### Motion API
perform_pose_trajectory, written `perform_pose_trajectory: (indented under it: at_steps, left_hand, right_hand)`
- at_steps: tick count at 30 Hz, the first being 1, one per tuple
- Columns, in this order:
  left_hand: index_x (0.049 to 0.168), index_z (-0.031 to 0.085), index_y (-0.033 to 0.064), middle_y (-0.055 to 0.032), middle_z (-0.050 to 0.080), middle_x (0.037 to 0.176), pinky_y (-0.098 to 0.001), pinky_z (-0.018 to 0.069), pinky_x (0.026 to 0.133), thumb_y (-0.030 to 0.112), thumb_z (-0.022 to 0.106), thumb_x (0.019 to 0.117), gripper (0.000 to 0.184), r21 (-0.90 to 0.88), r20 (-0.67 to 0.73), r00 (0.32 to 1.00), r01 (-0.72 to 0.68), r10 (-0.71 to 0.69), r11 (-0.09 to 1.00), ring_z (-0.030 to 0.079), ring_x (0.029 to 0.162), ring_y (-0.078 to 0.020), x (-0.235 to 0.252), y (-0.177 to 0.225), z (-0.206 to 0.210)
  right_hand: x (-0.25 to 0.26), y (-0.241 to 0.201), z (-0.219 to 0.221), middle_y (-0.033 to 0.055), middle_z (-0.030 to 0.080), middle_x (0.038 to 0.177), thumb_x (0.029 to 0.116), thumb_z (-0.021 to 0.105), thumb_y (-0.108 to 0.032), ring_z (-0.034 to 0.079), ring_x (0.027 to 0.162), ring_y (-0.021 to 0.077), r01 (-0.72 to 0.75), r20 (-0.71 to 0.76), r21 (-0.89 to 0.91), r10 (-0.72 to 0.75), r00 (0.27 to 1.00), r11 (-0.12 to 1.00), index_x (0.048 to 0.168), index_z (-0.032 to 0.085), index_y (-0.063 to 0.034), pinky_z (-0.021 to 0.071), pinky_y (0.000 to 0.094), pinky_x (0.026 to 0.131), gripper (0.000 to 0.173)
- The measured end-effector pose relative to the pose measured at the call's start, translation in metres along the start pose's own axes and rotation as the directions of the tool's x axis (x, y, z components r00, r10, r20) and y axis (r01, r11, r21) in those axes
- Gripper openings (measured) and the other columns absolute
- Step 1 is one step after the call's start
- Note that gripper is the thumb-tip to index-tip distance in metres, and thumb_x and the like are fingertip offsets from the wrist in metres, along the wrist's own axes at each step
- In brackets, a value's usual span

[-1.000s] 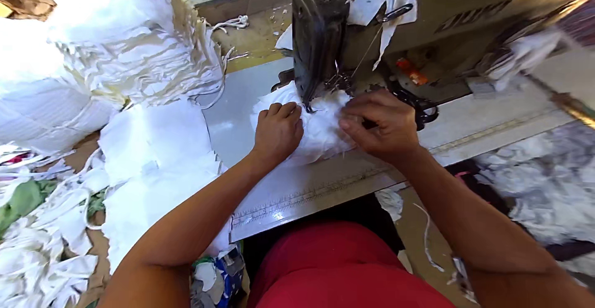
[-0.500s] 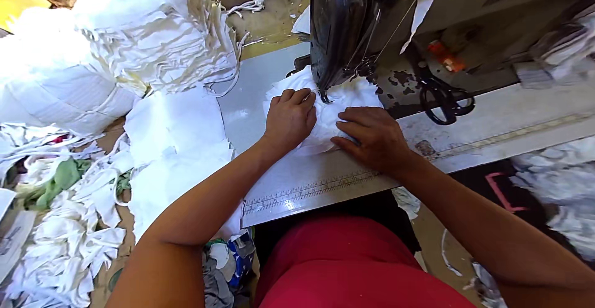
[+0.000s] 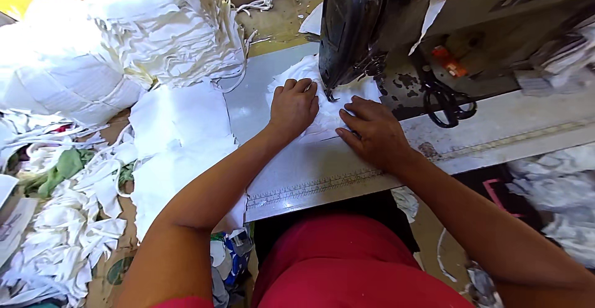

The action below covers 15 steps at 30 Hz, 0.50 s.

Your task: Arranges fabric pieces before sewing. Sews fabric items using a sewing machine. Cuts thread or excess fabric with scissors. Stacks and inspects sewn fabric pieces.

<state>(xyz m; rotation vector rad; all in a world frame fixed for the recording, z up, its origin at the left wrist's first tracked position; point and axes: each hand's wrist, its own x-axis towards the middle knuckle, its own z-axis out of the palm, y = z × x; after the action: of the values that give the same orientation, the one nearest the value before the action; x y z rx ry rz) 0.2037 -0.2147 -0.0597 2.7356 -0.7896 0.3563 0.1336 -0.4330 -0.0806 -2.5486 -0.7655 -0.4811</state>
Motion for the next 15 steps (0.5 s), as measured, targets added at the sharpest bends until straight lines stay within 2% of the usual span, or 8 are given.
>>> perform_pose_trajectory:
  at_steps: [6, 10, 12, 15]
  left_hand:
    - [0.13, 0.07, 0.0057, -0.0146, 0.067, 0.134, -0.0537, 0.0483, 0.088, 0.019, 0.047, 0.1021, 0.039, 0.025, -0.001, 1.0, 0.031, -0.031, 0.999, 0.062, 0.12, -0.0379, 0.009, -0.007, 0.003]
    - [0.131, 0.07, 0.0062, -0.0138, 0.067, 0.135, -0.0538, 0.0477, 0.089, 0.019, 0.046, 0.1025, 0.039, 0.023, 0.011, 0.999, 0.043, -0.044, 0.999, 0.061, 0.121, -0.0369, 0.016, -0.013, 0.002]
    - [0.134, 0.068, 0.0059, -0.0145, 0.065, 0.138, -0.0555, 0.0463, 0.094, 0.02, 0.045, 0.1043, 0.04, -0.031, 0.047, 0.998, 0.033, -0.031, 0.999, 0.059, 0.126, -0.0376, 0.018, -0.018, -0.001]
    - [0.147, 0.056, 0.0059, -0.0183, 0.053, 0.152, -0.06, 0.0357, 0.113, 0.026, 0.04, 0.1098, 0.046, -0.218, 0.15, 0.989, 0.05, -0.017, 0.975, 0.046, 0.143, -0.0398, 0.012, -0.033, -0.025]
  right_hand:
    - [0.008, -0.002, -0.003, 0.0217, 0.064, 0.139, 0.1076, 0.041, -0.038, 0.056, 0.135, 0.0409, -0.014, 0.08, -0.13, 0.024, 0.996, 0.991, 0.128, 0.068, 0.002, 0.0421, 0.0602, 0.11, 0.052]
    - [0.01, -0.001, 0.0, 0.0237, 0.061, 0.142, 0.1074, 0.04, -0.044, 0.054, 0.137, 0.0419, -0.037, 0.09, -0.112, 0.048, 0.995, 0.993, 0.125, 0.068, 0.0023, 0.0395, 0.0611, 0.113, 0.056]
    - [0.009, 0.002, 0.0, 0.0231, 0.06, 0.144, 0.1079, 0.04, -0.042, 0.053, 0.139, 0.0415, -0.032, 0.088, -0.09, 0.04, 0.995, 0.995, 0.127, 0.069, 0.0014, 0.0381, 0.0619, 0.113, 0.056]
    - [0.007, 0.007, 0.0, 0.022, 0.056, 0.148, 0.1088, 0.039, -0.042, 0.049, 0.142, 0.042, -0.034, 0.111, -0.055, 0.04, 0.993, 0.998, 0.133, 0.066, -0.0002, 0.0364, 0.0628, 0.115, 0.055]
